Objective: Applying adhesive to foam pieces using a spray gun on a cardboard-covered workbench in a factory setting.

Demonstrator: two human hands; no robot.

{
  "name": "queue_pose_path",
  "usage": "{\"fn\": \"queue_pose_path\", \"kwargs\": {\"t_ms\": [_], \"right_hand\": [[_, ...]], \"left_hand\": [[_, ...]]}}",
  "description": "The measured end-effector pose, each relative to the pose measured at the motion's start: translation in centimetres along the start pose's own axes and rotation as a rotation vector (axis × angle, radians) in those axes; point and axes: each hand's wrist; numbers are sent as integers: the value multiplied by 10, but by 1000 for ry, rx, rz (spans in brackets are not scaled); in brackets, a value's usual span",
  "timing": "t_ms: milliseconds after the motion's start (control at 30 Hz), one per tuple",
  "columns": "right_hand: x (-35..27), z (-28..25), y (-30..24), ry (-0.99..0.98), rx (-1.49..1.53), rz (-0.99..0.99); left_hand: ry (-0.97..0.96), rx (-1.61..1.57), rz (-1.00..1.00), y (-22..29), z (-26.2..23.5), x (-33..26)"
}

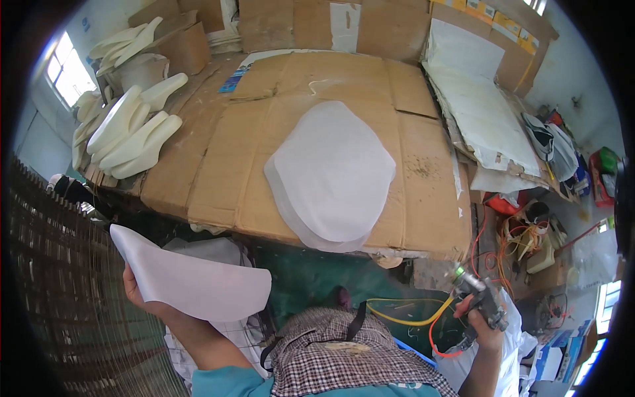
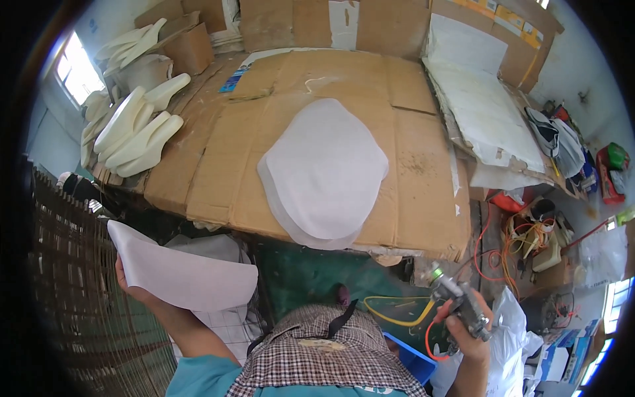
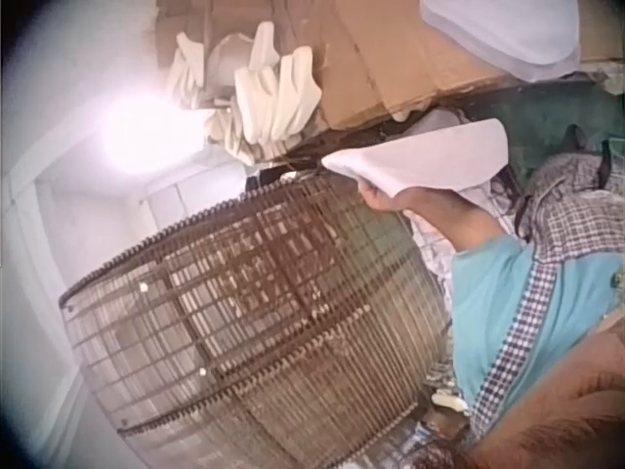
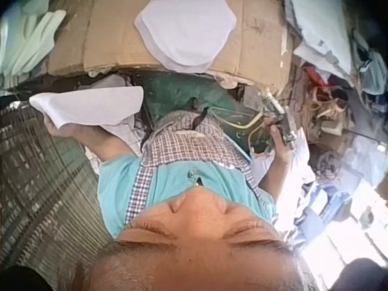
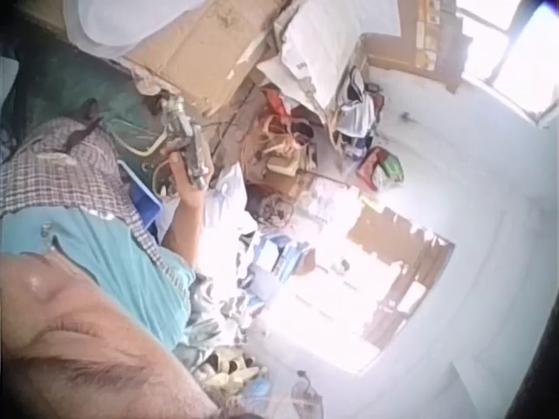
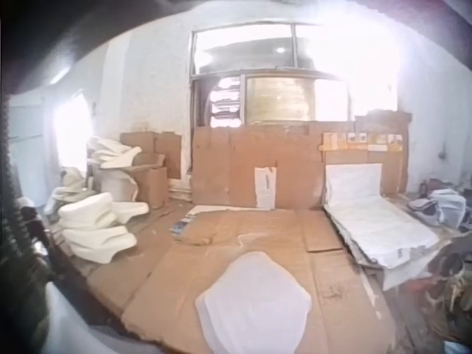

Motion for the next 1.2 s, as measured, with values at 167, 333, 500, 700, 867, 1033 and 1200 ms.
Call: {"fn": "queue_pose_path", "kwargs": {"t_ms": [167,333,500,700,867,1033,1200], "right_hand": [[-16,-11,-8,223,-62,12],[-35,-14,-15,24,-21,103],[-19,4,-2,-44,38,52],[-4,0,-7,152,-49,69],[-5,0,-10,-10,13,91],[30,10,4,-14,31,-2],[54,4,11,142,-8,-80]], "left_hand": [[-106,-191,-229,1,-6,-1],[-183,-107,-273,2,12,-18],[-63,-238,-371,8,37,-28],[-148,-356,-438,10,52,-40],[-131,-372,-474,-2,41,-36],[-118,-360,-385,-14,30,-32],[-100,-296,-332,-19,30,-30]]}}
Point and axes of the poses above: each hand's wrist, its own x-axis towards the middle knuckle, its own z-axis out of the palm, y = z × x, and after that the axes turned 8 degrees about -y, right-handed
